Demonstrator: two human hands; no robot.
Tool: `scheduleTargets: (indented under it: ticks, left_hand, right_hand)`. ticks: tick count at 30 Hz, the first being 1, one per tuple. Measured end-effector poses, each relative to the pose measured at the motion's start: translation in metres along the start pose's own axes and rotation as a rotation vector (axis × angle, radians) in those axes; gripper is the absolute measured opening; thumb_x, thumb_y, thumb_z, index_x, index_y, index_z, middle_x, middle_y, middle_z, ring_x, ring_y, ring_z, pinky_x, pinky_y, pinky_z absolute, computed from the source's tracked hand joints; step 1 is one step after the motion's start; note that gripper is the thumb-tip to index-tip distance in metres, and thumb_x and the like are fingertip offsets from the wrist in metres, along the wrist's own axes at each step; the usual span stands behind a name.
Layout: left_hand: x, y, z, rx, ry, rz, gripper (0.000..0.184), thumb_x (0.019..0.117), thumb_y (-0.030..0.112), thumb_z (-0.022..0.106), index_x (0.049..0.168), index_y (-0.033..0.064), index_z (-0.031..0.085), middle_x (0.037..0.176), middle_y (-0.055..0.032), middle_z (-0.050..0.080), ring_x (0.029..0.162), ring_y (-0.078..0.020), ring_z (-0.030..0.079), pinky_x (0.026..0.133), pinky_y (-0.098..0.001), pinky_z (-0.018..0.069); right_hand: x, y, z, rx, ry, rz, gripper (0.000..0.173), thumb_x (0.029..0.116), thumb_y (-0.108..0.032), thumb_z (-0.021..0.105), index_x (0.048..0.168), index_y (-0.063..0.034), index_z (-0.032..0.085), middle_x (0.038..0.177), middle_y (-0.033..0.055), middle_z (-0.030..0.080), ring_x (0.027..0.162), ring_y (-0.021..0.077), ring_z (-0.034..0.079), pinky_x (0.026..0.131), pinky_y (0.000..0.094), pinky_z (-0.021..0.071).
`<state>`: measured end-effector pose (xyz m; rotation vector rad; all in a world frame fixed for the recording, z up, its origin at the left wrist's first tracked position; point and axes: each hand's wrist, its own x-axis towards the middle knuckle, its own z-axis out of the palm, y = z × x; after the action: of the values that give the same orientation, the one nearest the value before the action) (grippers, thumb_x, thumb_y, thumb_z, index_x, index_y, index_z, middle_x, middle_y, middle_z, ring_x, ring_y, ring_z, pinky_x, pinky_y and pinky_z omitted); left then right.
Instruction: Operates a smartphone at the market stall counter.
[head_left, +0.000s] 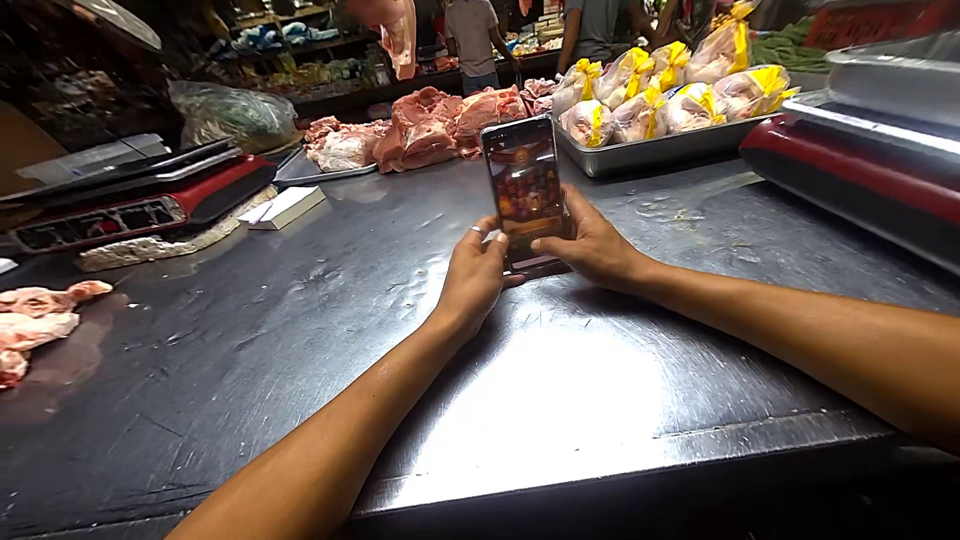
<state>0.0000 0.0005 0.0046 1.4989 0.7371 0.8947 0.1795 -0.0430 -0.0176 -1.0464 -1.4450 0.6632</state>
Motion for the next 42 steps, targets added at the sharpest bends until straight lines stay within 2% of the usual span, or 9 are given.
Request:
scheduleTargets:
  ticks: [7,15,21,30,42]
  left_hand:
    - [0.0000,0.0002,-0.0001,0.008,-0.006,0.011,0.030,0.1113,0.013,0.042,0.139,0.0082,0.052,0.109,-0.0139,0.072,0.089,-0.0227,0.075,0.076,-0.0389,0.0641]
    - [0.0007,-0.0004,0.0000,0.004,-0.004,0.009,0.029,0.1113,0.012,0.042,0.138,0.0077,0.053,0.108,-0.0142,0.071,0.090,-0.0236,0.074,0.077,-0.0411,0.0641]
    - [0.0007,-0.0012,-0.0006,0.007,-0.007,0.016,0.030,0.1114,0.013,0.042,0.139,0.0073,0.052,0.107,-0.0143,0.072,0.089,-0.0232,0.075,0.077,-0.0405,0.0642]
    - [-0.0002,-0.0003,0.0001,0.033,-0.004,0.017,0.031,0.1113,0.012,0.042,0.141,0.0087,0.051,0.109,-0.0136,0.071,0.089,-0.0218,0.074,0.075,-0.0386,0.0639]
    - [0.0009,-0.0009,-0.0004,0.030,-0.006,0.010,0.032,0.1115,0.012,0.041,0.142,0.0089,0.050,0.111,-0.0137,0.072,0.089,-0.0219,0.075,0.075,-0.0376,0.0639]
  right_hand:
    - [-0.0003,-0.0015,-0.0005,-0.043,0.000,0.018,0.072,0.0869,-0.002,0.072,0.150,-0.0103,0.037,0.121,0.0085,0.070,0.105,0.0156,0.072,0.092,0.0355,0.0611]
    - [-0.0006,-0.0017,-0.0014,-0.074,-0.004,0.030,0.074,0.0855,-0.005,0.072,0.150,-0.0124,0.036,0.119,0.0082,0.071,0.102,0.0162,0.073,0.089,0.0371,0.0622]
    - [-0.0006,-0.0012,-0.0016,-0.068,-0.012,0.028,0.074,0.0857,-0.004,0.072,0.150,-0.0124,0.036,0.120,0.0080,0.071,0.104,0.0161,0.072,0.091,0.0373,0.0618]
    - [-0.0014,-0.0017,-0.0008,-0.090,0.007,0.022,0.067,0.0915,-0.006,0.070,0.150,-0.0104,0.037,0.122,0.0081,0.070,0.106,0.0139,0.071,0.093,0.0347,0.0601]
    - [-0.0013,-0.0024,-0.0006,-0.074,0.004,0.019,0.063,0.0914,-0.007,0.069,0.147,-0.0104,0.039,0.121,0.0074,0.070,0.106,0.0138,0.071,0.093,0.0342,0.0602]
